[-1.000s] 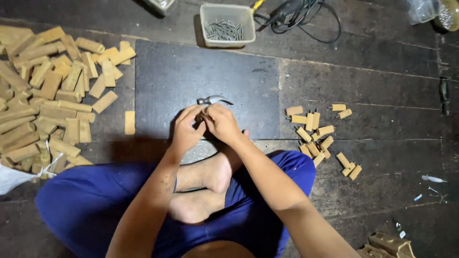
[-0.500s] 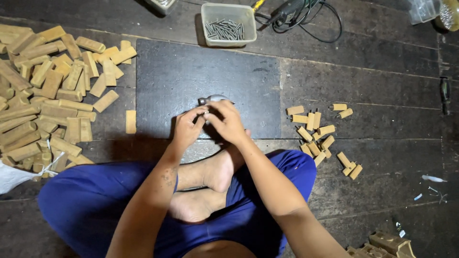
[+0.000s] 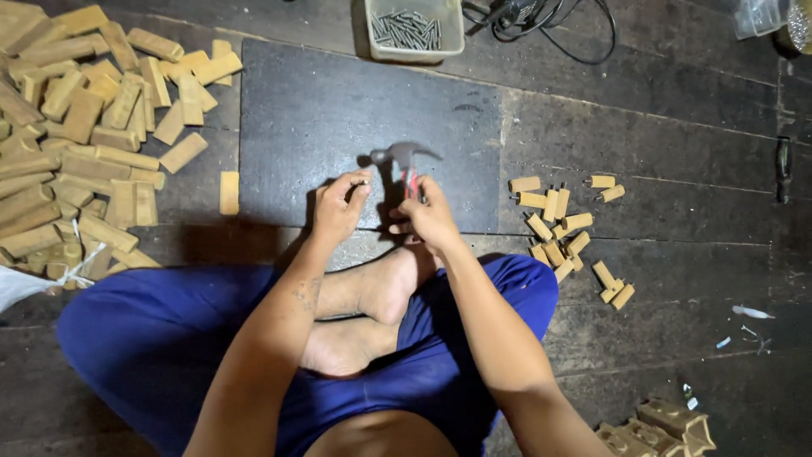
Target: The person sits on the floor and repeatedly picks up small wooden blocks, places a nail on each, and hammers the nail into the wood. Finished pieces are placed in a pile to the right.
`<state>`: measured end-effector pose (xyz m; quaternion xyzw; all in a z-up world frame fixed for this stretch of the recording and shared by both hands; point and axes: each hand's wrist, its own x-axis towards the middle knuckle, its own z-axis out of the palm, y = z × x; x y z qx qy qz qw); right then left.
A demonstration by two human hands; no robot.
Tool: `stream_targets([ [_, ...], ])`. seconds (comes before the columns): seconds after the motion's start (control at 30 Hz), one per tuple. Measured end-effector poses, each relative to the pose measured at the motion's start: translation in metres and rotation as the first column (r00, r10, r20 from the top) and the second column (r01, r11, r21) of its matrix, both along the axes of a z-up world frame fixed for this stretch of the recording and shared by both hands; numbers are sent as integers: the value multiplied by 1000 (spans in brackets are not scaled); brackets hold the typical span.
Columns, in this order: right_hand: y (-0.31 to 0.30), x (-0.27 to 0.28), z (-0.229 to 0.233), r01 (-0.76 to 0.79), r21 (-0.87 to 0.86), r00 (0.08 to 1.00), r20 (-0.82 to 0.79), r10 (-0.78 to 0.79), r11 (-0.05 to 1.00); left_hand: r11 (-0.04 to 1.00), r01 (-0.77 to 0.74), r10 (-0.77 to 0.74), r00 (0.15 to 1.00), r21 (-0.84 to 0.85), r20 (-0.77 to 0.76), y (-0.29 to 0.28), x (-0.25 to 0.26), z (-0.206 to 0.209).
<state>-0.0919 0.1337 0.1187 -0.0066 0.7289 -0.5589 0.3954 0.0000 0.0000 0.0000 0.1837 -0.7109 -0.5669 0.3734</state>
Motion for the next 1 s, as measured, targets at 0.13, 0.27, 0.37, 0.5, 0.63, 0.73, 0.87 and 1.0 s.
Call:
stream_targets([
  [0.13,9,12,63,-260,98,860,-429,277,960,1000,6,-5,1000,14,-25,1,-1,-2],
  [0.27,29,23,55,-373,206,450,-812,370,905,1000,-14,14,1000,21,6,2,-2,-8],
  [0.37,34,22,14,-406,312,355,-813,462,859,1000,-20,20,1000,23,10,0,1,-4],
  [0.5,33,30,49,-417,272,413,-793,448,867,1000,-26,26,999,-10,25,2,1,-11],
  [0.63,28,33,38,-353,233,385,-847,368,906,1000,-8,8,1000,7,6,-3,0,1],
  [0.73,29,28,20,-407,436,326,-752,573,803,1000,1,1,998,-27,66,-3,0,-10],
  [0.87,37,33,24,-380,320,357,-815,456,868,1000,-7,7,995,-9,95,2,2,-8],
  [1.0,33,24,24,-440,305,395,-779,487,845,997,13,-4,992,-72,123,-4,1,2],
])
